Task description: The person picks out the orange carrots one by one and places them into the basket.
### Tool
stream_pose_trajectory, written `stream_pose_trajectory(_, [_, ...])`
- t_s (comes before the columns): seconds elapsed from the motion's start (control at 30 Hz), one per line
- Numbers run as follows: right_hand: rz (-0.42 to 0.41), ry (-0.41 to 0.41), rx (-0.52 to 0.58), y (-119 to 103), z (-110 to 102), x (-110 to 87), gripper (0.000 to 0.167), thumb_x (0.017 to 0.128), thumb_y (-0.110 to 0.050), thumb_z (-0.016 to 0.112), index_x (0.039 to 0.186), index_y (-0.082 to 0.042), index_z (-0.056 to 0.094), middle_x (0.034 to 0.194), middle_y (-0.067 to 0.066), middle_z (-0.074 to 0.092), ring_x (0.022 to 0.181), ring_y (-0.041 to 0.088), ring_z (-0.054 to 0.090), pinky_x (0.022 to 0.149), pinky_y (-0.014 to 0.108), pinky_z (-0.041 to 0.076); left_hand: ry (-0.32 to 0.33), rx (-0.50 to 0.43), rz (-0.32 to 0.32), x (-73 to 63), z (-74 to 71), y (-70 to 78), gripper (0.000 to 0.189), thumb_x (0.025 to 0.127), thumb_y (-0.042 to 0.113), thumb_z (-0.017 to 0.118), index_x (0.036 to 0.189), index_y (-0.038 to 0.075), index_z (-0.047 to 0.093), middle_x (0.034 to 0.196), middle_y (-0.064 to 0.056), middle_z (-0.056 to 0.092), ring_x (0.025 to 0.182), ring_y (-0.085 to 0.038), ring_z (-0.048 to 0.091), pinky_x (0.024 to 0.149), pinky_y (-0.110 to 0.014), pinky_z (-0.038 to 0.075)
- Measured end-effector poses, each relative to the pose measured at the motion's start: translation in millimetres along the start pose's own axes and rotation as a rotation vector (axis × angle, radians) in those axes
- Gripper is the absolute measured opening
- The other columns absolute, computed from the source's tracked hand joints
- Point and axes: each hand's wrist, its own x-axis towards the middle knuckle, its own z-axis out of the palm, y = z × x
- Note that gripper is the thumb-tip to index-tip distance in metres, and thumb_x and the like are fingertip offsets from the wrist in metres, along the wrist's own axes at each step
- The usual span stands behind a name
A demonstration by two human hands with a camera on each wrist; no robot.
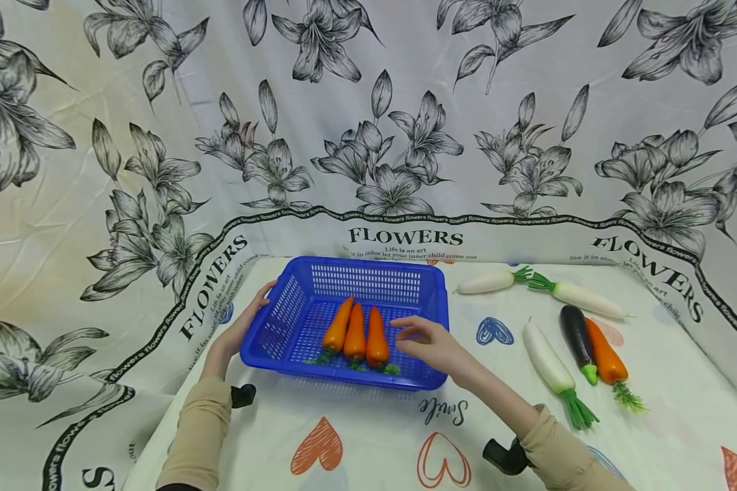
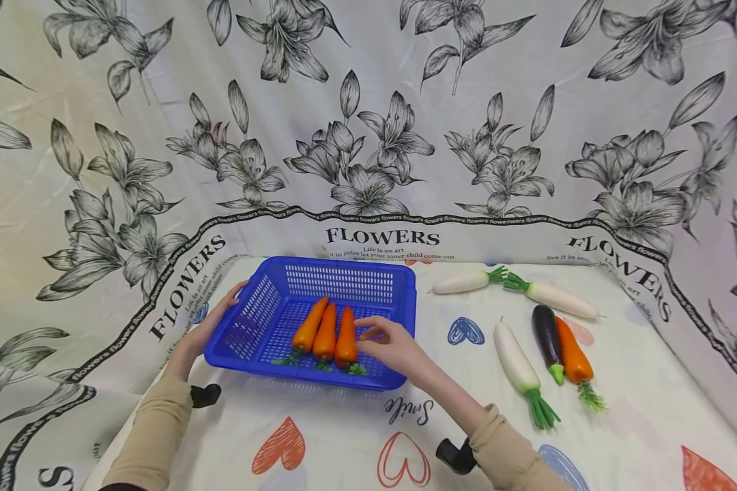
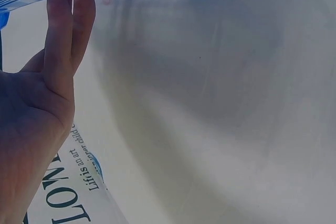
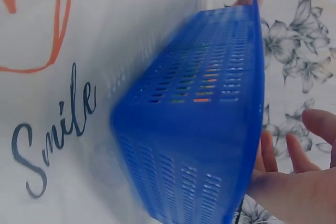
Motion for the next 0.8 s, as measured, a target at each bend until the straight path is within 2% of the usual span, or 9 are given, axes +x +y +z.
stream_pose_trajectory(0.3, [-0.003,0.072,-0.001,0,-17,-16.0,0.037,0.093,-0.019,0.058,0.129,-0.015,0.056,0.121,0.013,0.061,0.110,0.026,0.060,0.096,0.046,0.049,-0.009,-0.009,0.003,2.5,-0.7,-0.1,0.052,0.101,0.038,0.018,0.151,0.040,0.001,0.157,-0.014,0.002,0.135,-0.043,0.024,0.100,-0.045,0.034])
stream_pose_trajectory(0.4, [-0.010,0.108,-0.012,3,-22,-20.2,0.037,0.093,-0.019,0.057,0.129,-0.013,0.056,0.121,0.014,0.061,0.109,0.025,0.060,0.094,0.045,0.050,-0.020,-0.009,0.012,1.4,-0.3,1.3,0.053,0.101,0.038,0.018,0.151,0.040,0.000,0.157,-0.015,0.000,0.135,-0.045,0.023,0.100,-0.047,0.035])
stream_pose_trajectory(0.53, [-0.024,0.144,-0.023,11,-29,-26.0,0.037,0.093,-0.020,0.058,0.128,-0.011,0.057,0.121,0.014,0.061,0.109,0.025,0.060,0.093,0.041,0.050,-0.028,-0.001,0.002,-9.5,6.1,18.3,0.055,0.101,0.033,0.017,0.152,0.030,-0.004,0.157,-0.020,-0.002,0.135,-0.046,0.022,0.098,-0.044,0.036])
stream_pose_trajectory(0.63, [-0.033,0.180,-0.042,20,-34,-30.0,0.036,0.092,-0.022,0.060,0.127,-0.011,0.058,0.118,0.012,0.063,0.107,0.024,0.061,0.090,0.038,0.051,-0.023,0.006,-0.005,-7.9,5.0,16.9,0.056,0.101,0.032,0.017,0.153,0.027,-0.004,0.157,-0.020,-0.002,0.135,-0.046,0.022,0.099,-0.045,0.036])
stream_pose_trajectory(0.67, [-0.034,0.195,-0.053,24,-36,-31.2,0.036,0.092,-0.022,0.060,0.126,-0.012,0.059,0.117,0.012,0.063,0.107,0.024,0.061,0.089,0.037,0.051,-0.032,0.016,0.014,-2.4,0.2,7.7,0.056,0.101,0.033,0.018,0.153,0.029,-0.003,0.157,-0.020,-0.002,0.135,-0.045,0.023,0.099,-0.046,0.036])
stream_pose_trajectory(0.77, [-0.032,0.242,-0.098,36,-42,-35.3,0.036,0.091,-0.024,0.061,0.126,-0.013,0.060,0.115,0.010,0.064,0.105,0.024,0.061,0.086,0.035,0.052,-0.108,-0.031,0.134,7.4,-5.8,-14.7,0.056,0.099,0.042,0.024,0.152,0.035,0.007,0.157,-0.016,0.003,0.137,-0.040,0.025,0.107,-0.050,0.031])
stream_pose_trajectory(0.8, [-0.031,0.256,-0.111,41,-45,-36.5,0.036,0.091,-0.025,0.061,0.125,-0.013,0.060,0.114,0.010,0.064,0.105,0.023,0.060,0.085,0.034,0.052,-0.179,-0.103,0.239,31.7,-20.2,-39.7,0.054,0.098,0.043,0.031,0.150,0.039,0.016,0.156,-0.010,0.015,0.134,-0.035,0.034,0.105,-0.046,0.036])
